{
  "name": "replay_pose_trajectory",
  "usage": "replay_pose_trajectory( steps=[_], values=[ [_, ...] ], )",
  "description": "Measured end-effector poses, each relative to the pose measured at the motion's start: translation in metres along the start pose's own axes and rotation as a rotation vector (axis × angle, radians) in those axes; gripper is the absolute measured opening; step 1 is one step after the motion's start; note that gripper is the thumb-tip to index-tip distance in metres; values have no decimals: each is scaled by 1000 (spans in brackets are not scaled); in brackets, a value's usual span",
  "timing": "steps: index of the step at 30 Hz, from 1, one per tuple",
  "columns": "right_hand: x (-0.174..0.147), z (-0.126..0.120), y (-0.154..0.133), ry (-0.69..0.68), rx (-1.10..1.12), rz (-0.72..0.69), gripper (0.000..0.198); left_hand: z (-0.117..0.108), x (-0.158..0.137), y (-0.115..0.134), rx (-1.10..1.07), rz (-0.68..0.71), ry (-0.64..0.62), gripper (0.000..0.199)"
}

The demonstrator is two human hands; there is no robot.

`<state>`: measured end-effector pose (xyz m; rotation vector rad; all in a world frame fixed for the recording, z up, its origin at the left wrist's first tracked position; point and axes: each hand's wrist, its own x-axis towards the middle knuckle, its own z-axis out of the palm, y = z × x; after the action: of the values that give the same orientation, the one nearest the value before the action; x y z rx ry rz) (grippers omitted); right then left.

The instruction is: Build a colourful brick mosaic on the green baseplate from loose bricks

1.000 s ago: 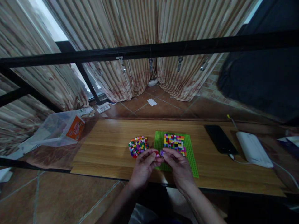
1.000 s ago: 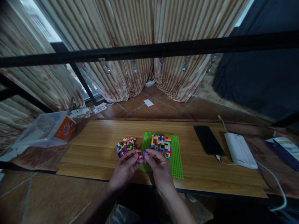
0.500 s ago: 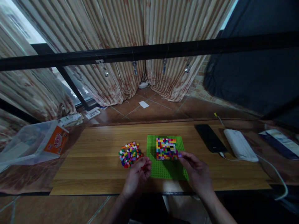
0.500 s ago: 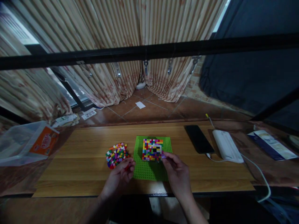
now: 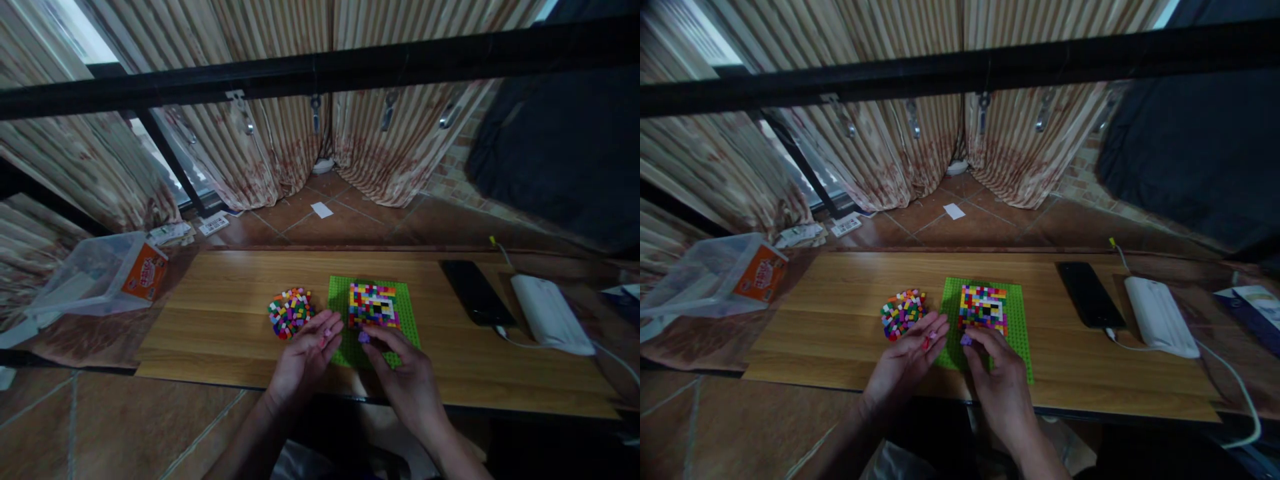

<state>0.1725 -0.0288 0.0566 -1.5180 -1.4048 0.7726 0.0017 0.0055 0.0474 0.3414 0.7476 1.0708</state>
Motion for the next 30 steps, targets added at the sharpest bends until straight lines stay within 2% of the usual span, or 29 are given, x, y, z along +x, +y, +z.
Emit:
replay_pose_trajectory(
  steps=[5,9,12,16,21,26,30],
  values=[
    [2,-1,1,11,-64,-39,21,0,-2,-1,-42,-16,37,35],
    [2,9,-3,-35,-144,-157,19,0,-3,7,-86,-37,90,30],
    [-4,30,-7,-105,-257,-234,19,-7,-6,19,-111,-34,81,30],
    [-8,67,-8,-186,-410,-315,22,-23,-18,34,-135,26,77,38],
    [0,97,-2,-162,-532,-325,19,-37,-33,43,-156,34,75,42],
    [3,91,-12,-124,-411,-320,22,-36,-35,37,-208,11,91,45],
    [-2,80,-26,-168,-284,-375,25,-31,-31,25,-161,20,46,42]
  ],
)
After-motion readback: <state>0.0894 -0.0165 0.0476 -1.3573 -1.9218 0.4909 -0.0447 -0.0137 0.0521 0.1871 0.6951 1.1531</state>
